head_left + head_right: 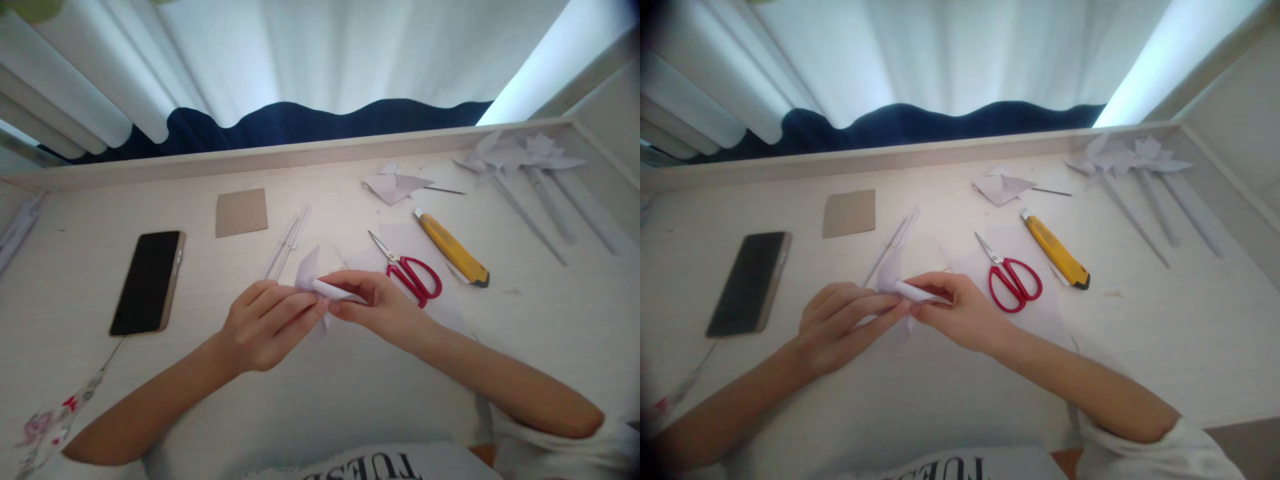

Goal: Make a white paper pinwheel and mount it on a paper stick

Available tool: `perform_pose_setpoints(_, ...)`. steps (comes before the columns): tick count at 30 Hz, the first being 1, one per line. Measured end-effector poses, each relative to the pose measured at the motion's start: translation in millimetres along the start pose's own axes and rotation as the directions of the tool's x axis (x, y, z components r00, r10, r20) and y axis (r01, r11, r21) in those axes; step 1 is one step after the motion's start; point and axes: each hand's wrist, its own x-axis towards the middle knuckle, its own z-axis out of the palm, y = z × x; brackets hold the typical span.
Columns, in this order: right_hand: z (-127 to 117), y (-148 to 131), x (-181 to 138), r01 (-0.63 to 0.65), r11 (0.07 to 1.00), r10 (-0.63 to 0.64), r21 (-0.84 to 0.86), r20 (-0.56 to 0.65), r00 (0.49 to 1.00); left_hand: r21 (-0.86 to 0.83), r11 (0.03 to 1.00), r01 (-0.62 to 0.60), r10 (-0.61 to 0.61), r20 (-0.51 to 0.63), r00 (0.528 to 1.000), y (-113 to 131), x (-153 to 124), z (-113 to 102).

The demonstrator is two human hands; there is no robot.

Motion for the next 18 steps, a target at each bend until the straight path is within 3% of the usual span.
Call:
perform_pose_setpoints(8,-1.4,-8.6,-9.0,-0.024,0.995,0.031,0.096,-0.069,0.997,-0.013,0.981,0.194,-0.192,-0.218,0.957,7.7,14.1,6.4)
perform_pose_setpoints(14,-3.2,-14.8,-21.9,0.067,0.998,-0.067,0.001,-0.099,0.993,-0.069,0.979,0.190,-0.202,-0.317,0.927,15.5,21.2,4.7)
perform_pose_setpoints(18,-5.3,-18.5,-31.8,0.145,0.988,-0.147,-0.045,-0.045,0.988,-0.110,0.973,0.203,-0.229,-0.332,0.915,21.5,29.5,-5.7)
